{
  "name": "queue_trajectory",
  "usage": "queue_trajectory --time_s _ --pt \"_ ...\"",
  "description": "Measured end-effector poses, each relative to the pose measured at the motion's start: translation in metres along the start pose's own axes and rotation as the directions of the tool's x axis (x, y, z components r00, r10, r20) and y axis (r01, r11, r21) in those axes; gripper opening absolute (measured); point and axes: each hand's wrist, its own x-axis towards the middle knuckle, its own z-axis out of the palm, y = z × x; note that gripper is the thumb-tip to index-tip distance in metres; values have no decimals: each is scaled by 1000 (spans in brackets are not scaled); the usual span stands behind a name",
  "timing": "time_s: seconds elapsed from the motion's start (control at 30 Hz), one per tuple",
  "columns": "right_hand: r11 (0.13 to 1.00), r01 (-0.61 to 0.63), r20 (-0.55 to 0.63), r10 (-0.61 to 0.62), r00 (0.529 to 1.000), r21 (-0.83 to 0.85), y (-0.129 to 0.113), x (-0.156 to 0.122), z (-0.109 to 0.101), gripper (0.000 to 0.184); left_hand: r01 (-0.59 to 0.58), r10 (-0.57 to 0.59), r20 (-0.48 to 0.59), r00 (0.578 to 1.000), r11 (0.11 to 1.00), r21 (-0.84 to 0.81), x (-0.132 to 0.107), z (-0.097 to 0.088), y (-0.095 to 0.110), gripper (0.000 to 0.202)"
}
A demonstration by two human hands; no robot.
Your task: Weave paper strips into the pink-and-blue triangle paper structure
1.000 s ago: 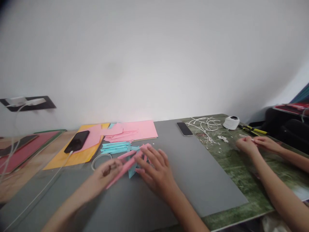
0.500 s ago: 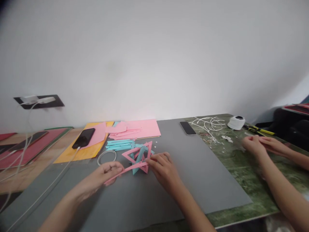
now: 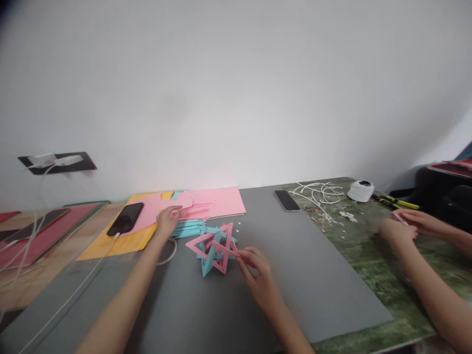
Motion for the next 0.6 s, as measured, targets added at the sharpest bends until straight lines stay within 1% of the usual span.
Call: queue_trajectory --time_s 0.07,0.1,0.13,0.17,0.2,0.27,0.33,0.37,0.43,0.5,0.53,0.6 --pt "996 -49 -41 46 998 -72 5 0 -2 18 -16 16 -1 1000 999 -29 -24 1 8 27" --pt "992 -52 -58 46 997 -117 9 0 -2 19 -24 25 27 999 998 -50 -37 2 13 29" --pt "986 -41 -68 31 997 -162 12 0 -2 19 -28 35 85 996 996 -85 -50 3 20 31" --pt "979 -23 -77 7 997 -205 15 -1 -1 19 -6 37 180 983 986 -168 -62 4 27 33" --pt "969 -6 -92 -18 996 -247 18 -3 0 19 25 30 236 971 973 -229 -71 6 34 35" --pt "941 14 -136 -64 989 -339 22 -7 2 18 61 18 303 953 967 -248 -84 8 46 37" --pt "900 23 -165 -105 981 -436 24 -12 2 18 46 20 297 955 976 -214 -91 10 52 40" --pt "878 31 -163 -123 979 -478 25 -14 3 18 21 34 272 962 980 -196 -93 10 54 40" --pt "840 53 -132 -147 980 -539 24 -16 4 18 -67 100 200 975 985 -162 -96 10 53 41" --pt "822 75 -101 -159 982 -565 22 -14 8 18 -163 181 134 974 978 -133 -99 10 51 41" --pt "821 80 -93 -160 983 -565 22 -12 10 18 -190 204 112 972 974 -127 -100 10 49 41" --pt "834 84 -87 -156 984 -546 20 -7 15 19 -180 194 102 976 974 -137 -102 11 46 41"
